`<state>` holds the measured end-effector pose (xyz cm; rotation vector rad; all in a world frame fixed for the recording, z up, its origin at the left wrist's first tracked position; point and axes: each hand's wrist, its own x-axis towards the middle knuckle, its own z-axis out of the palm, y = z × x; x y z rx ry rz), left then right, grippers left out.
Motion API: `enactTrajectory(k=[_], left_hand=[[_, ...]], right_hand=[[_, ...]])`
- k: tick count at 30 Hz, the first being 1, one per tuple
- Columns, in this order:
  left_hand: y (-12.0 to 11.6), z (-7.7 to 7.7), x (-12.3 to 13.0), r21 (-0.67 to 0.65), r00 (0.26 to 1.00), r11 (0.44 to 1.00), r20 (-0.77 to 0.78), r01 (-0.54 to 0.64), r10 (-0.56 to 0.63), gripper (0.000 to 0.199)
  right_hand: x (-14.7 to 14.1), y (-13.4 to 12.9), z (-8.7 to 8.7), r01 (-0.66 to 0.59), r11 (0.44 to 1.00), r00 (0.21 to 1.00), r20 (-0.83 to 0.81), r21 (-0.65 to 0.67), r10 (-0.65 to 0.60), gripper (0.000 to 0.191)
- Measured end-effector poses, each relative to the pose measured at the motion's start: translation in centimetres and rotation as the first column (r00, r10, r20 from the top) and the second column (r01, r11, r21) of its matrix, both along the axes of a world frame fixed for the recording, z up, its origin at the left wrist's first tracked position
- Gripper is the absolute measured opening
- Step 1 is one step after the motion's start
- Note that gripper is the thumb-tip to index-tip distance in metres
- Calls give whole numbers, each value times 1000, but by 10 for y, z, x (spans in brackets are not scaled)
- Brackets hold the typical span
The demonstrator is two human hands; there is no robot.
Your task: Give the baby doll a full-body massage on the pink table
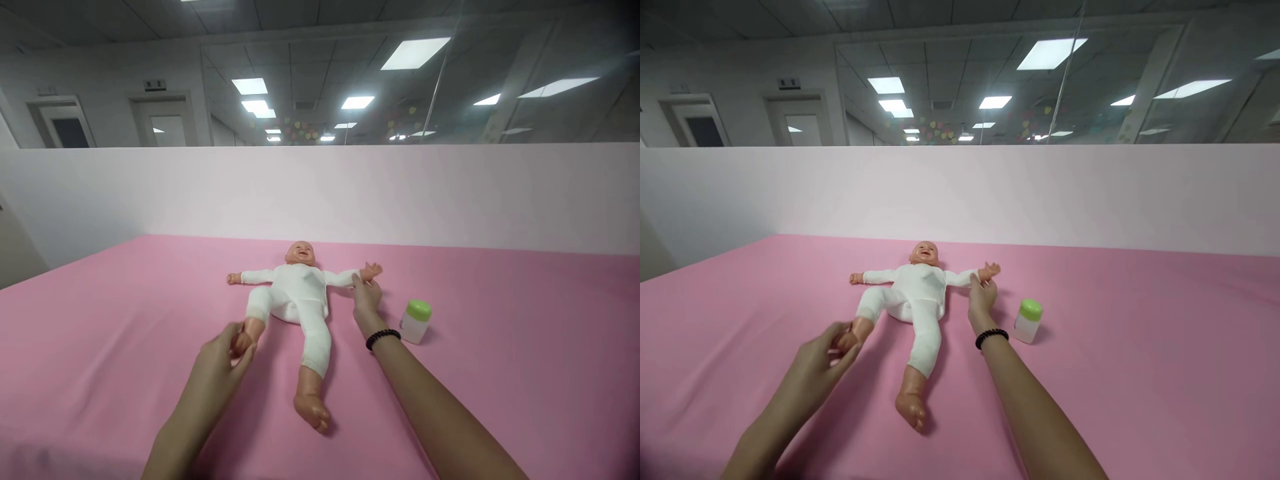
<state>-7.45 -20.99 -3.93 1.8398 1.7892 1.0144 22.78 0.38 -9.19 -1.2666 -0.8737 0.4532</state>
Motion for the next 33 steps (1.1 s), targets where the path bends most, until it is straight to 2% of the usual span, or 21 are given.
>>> enactTrajectory(k=[2,3,4,6,7,8,9,10,12,13,15,18,20,22,25,26,28,30,31,32,33], left_hand=[[22,16,18,83,999,996,-13,32,-31,16],[31,22,26,103,998,993,-39,52,-49,12],[40,26,34,106,995,991,-74,78,-71,8],[49,26,46,82,984,989,-137,125,-113,4],[49,24,48,68,981,987,-142,146,-135,5],[47,21,48,61,980,985,-125,160,-152,6],[42,18,45,66,983,984,-89,166,-160,6],[35,14,39,76,987,985,-44,156,-153,8],[17,5,22,80,995,992,12,102,-103,12],[7,0,12,60,998,996,7,70,-70,12],[-10,-10,-7,-34,998,999,-54,26,-28,14],[-23,-16,-21,-156,989,988,-142,7,-29,18],[-16,-5,-19,-141,985,990,-166,20,-43,19],[3,16,-9,-60,983,997,-169,56,-66,22],[50,44,14,92,982,989,-156,119,-104,21],[68,48,22,114,975,981,-173,159,-138,21],[98,50,36,88,953,965,-204,246,-225,21],[114,47,44,71,940,953,-204,293,-274,23],[114,46,44,75,940,952,-197,297,-277,24],[109,47,42,83,944,954,-188,288,-269,25],[99,48,37,85,950,958,-179,274,-256,26]], right_hand=[[-14,-11,10,-92,986,990,122,141,74,53],[-22,-18,14,-176,967,962,238,184,130,52],[-29,-24,17,-279,940,898,400,195,184,50],[-40,-34,20,-436,890,709,661,136,246,41],[-43,-37,21,-467,878,648,717,107,257,38],[-44,-38,21,-464,880,639,726,101,254,37],[-43,-38,20,-432,894,685,688,119,239,37],[-40,-36,19,-373,916,765,607,148,214,39],[-30,-28,16,-211,963,923,360,170,138,50],[-23,-24,13,-120,983,970,229,140,86,55],[-7,-15,7,18,1000,1000,26,-5,-18,57],[8,-6,-1,79,974,990,-98,-214,-102,49],[9,-6,0,84,974,991,-86,-209,-104,52],[1,-10,5,63,995,998,8,-77,-62,59],[-20,-23,17,-100,985,957,286,143,56,56],[-28,-28,20,-173,969,910,404,178,88,49],[-41,-36,23,-309,935,765,629,177,134,37],[-48,-39,24,-382,914,639,754,139,152,34],[-48,-39,23,-388,912,626,764,131,157,34],[-46,-36,22,-370,918,667,729,142,156,34],[-43,-33,21,-327,931,746,649,164,148,36]])
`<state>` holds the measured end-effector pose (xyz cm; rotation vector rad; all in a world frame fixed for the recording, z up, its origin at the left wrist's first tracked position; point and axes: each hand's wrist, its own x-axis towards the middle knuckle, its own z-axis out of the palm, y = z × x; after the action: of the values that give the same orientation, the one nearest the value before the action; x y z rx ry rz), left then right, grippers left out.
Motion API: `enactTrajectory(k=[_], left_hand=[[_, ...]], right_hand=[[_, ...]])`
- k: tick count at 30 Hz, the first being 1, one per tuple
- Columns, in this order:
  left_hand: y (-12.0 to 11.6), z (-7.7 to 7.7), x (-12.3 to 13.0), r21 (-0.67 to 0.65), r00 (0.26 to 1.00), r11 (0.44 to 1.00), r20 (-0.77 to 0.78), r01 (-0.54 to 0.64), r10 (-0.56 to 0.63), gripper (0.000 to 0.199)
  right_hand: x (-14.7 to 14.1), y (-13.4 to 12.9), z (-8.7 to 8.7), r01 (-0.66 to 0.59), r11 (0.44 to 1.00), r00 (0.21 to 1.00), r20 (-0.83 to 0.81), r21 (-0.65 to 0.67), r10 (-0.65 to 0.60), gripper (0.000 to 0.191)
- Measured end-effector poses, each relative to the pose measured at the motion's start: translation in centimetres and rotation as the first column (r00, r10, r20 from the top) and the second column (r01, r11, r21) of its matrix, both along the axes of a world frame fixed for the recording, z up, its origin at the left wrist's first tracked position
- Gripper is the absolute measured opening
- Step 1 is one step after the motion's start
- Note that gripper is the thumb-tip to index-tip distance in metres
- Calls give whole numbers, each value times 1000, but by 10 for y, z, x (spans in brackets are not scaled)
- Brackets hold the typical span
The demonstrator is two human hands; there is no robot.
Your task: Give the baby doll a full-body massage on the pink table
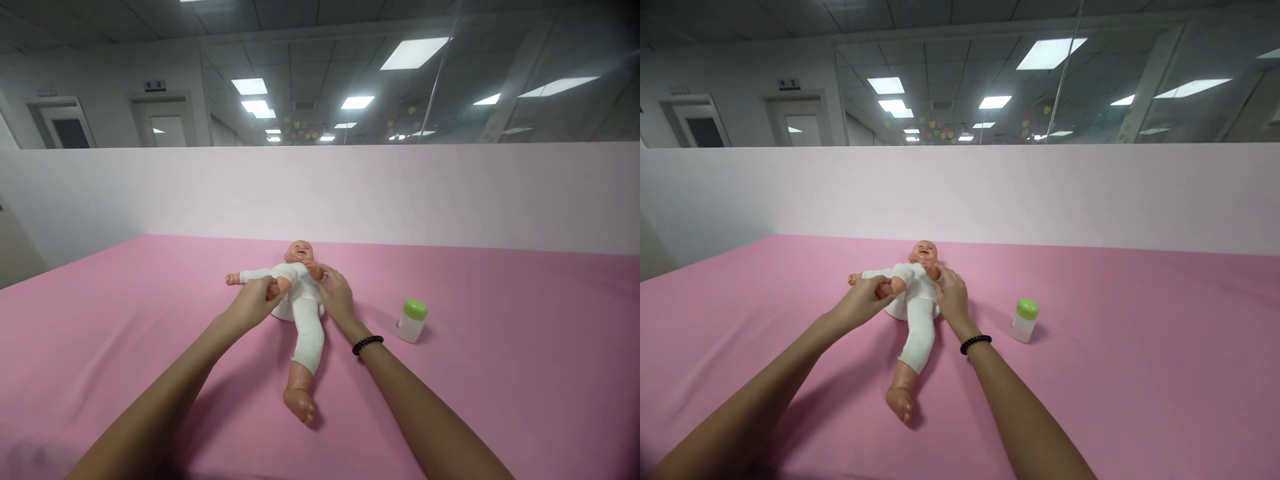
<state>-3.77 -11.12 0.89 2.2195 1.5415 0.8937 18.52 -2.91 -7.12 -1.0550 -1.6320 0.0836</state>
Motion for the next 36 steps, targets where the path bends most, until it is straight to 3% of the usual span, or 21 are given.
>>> enactTrajectory(k=[2,4,7,9,11,13,15,17,19,20,23,24,26,28,30,32,34,36], left_hand=[[-32,4,-17,-28,999,999,13,-44,44,28],[-72,6,-37,-99,995,990,13,-101,103,33],[-116,-1,-59,-167,984,969,-30,-180,178,33],[-123,-5,-60,-171,977,962,-52,-213,207,31],[-109,-4,-51,-139,978,968,-61,-209,202,29],[-81,2,-35,-58,982,982,-70,-177,173,26],[-47,11,-18,35,985,991,-108,-132,136,21],[-18,18,-3,54,978,995,-188,-83,92,20],[-3,23,5,25,970,998,-236,-61,66,22],[-3,25,5,16,970,998,-236,-57,59,22],[-31,25,-11,5,985,997,-154,-72,72,26],[-47,22,-21,-16,989,996,-117,-89,87,29],[-81,10,-41,-119,986,980,-77,-158,150,35],[-108,-6,-58,-201,975,955,-99,-216,199,37],[-122,-17,-65,-243,970,942,-120,-233,209,35],[-118,-17,-61,-223,977,953,-111,-204,183,34],[-100,-6,-48,-122,983,977,-88,-174,164,31],[-73,9,-30,18,982,987,-98,-161,162,23]], right_hand=[[12,10,-4,89,993,948,-299,-82,-109,45],[28,21,-11,173,958,795,-541,-230,-273,54],[45,34,-22,214,870,572,-665,-445,-480,50],[47,35,-24,216,842,523,-670,-494,-527,46],[39,28,-19,237,866,573,-656,-441,-491,49],[23,17,-9,229,933,734,-580,-278,-353,52],[4,3,-1,140,987,920,-358,-81,-160,43],[-12,-7,4,6,999,999,-40,33,-5,33],[-19,-11,4,-64,997,987,149,45,57,35],[-19,-10,3,-68,997,986,152,38,62,36],[-4,1,0,29,999,985,-167,-19,-32,36],[4,7,-2,81,993,941,-323,-81,-103,41],[23,20,-9,158,952,771,-570,-262,-285,52],[40,31,-18,173,905,626,-666,-388,-406,55],[49,36,-26,171,893,571,-697,-416,-434,53],[48,36,-26,172,895,551,-713,-413,-434,53],[37,29,-17,177,901,564,-710,-395,-422,56],[20,19,-6,184,938,695,-636,-294,-336,54]])
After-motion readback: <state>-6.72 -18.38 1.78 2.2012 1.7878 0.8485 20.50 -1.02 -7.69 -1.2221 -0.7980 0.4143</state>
